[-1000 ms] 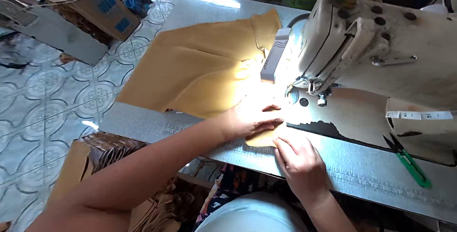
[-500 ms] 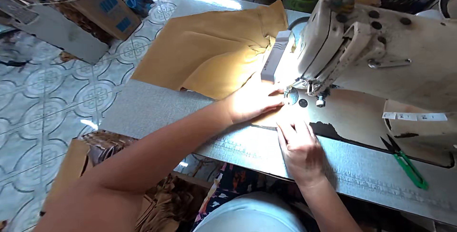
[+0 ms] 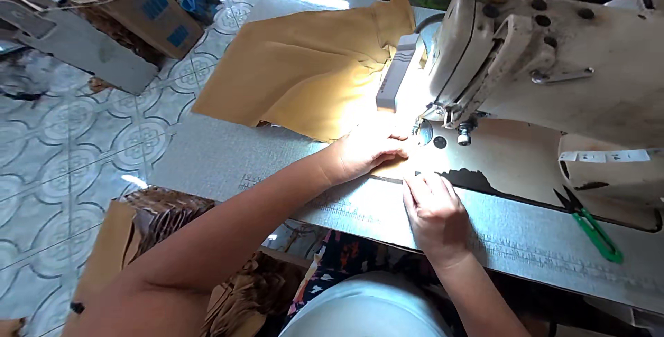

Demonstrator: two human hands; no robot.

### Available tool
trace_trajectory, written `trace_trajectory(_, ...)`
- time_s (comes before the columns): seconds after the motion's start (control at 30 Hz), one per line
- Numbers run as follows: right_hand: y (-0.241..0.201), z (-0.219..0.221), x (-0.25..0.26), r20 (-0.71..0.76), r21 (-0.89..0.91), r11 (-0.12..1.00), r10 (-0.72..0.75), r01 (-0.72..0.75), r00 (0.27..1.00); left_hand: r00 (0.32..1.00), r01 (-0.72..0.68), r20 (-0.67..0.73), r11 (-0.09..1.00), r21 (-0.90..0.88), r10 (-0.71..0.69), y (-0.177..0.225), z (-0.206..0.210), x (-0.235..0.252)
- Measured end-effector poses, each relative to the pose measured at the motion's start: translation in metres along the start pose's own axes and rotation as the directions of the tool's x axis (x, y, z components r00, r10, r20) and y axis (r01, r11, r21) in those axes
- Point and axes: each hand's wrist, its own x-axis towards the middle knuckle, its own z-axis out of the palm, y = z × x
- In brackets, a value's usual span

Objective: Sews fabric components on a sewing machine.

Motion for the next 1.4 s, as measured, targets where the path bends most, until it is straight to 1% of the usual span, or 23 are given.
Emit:
trace_trajectory(0.13, 0.0, -0.001, 0.001, 0.028, 0.004, 1.0, -0.002, 0.001, 1.0, 0.999, -0.049, 0.019, 0.999, -0.019, 0.05, -0.002, -0.003, -0.001)
trace_trajectory(0.2, 0.0, -0.005, -0.002, 0.062, -0.006, 1.0, -0.017, 0.017, 0.998, 0.997, -0.062, 0.051, 0.998, -0.026, 0.064, -0.005, -0.005, -0.003)
trace_trajectory(0.37, -0.003, -0.015, -0.011, 0.108, -0.05, 0.997, -0.059, 0.065, 0.992, 0.995, -0.058, 0.079, 0.998, -0.007, 0.059, -0.004, -0.008, -0.003)
trace_trajectory(0.53, -0.001, -0.014, -0.001, 0.14, -0.062, 0.996, -0.062, 0.071, 0.988, 0.99, -0.104, 0.096, 0.994, -0.041, 0.107, -0.013, -0.011, 0.007)
trace_trajectory(0.67, 0.004, -0.008, 0.012, 0.165, -0.075, 0.995, -0.053, 0.066, 0.985, 0.986, -0.061, 0.152, 0.998, -0.028, 0.065, -0.026, -0.016, 0.017)
trace_trajectory(0.83, 0.009, -0.003, 0.021, 0.16, -0.08, 0.995, -0.04, 0.053, 0.986, 0.986, -0.006, 0.164, 1.0, -0.022, 0.009, -0.029, -0.019, 0.022)
trace_trajectory(0.93, 0.01, -0.001, 0.024, 0.164, -0.073, 0.997, -0.027, 0.04, 0.986, 0.987, -0.026, 0.156, 1.0, -0.014, 0.028, -0.033, -0.021, 0.025)
trace_trajectory(1.03, 0.014, 0.003, 0.035, 0.187, -0.099, 0.995, 0.0, 0.019, 0.982, 0.986, -0.027, 0.169, 0.997, 0.078, 0.013, -0.048, -0.018, 0.031)
trace_trajectory(1.13, 0.015, 0.005, 0.045, 0.23, -0.116, 0.993, 0.054, -0.027, 0.972, 0.978, 0.059, 0.191, 0.987, 0.149, -0.087, -0.058, -0.018, 0.042)
trace_trajectory(1.17, 0.015, 0.006, 0.046, 0.232, -0.115, 0.993, 0.06, -0.034, 0.971, 0.983, 0.069, 0.159, 0.988, 0.137, -0.091, -0.065, -0.014, 0.045)
trace_trajectory(1.2, 0.017, 0.007, 0.045, 0.221, -0.111, 0.993, 0.058, -0.034, 0.973, 0.977, 0.116, 0.165, 0.987, 0.11, -0.133, -0.068, -0.012, 0.048)
trace_trajectory(1.23, 0.019, 0.008, 0.043, 0.196, -0.1, 0.995, 0.046, -0.027, 0.98, 0.961, 0.198, 0.179, 0.977, 0.079, -0.209, -0.067, -0.012, 0.049)
trace_trajectory(1.27, 0.021, 0.009, 0.041, 0.168, -0.078, 0.997, 0.035, -0.022, 0.985, 0.949, 0.275, 0.152, 0.961, 0.03, -0.276, -0.066, -0.008, 0.051)
trace_trajectory(1.3, 0.023, 0.009, 0.039, 0.147, -0.049, 0.998, 0.037, -0.031, 0.988, 0.92, 0.387, 0.087, 0.92, -0.061, -0.381, -0.063, -0.001, 0.053)
trace_trajectory(1.33, 0.024, 0.007, 0.039, 0.133, 0.001, 0.998, 0.054, -0.055, 0.99, 0.865, 0.49, -0.016, 0.852, -0.182, -0.501, -0.059, 0.01, 0.057)
trace_trajectory(1.37, 0.026, 0.004, 0.039, 0.125, 0.066, 0.993, 0.086, -0.095, 0.988, 0.79, 0.58, -0.037, 0.767, -0.274, -0.612, -0.054, 0.014, 0.062)
trace_trajectory(1.4, 0.029, 0.0, 0.039, 0.126, 0.147, 0.978, 0.132, -0.15, 0.983, 0.726, 0.65, -0.005, 0.688, -0.323, -0.688, -0.049, 0.013, 0.067)
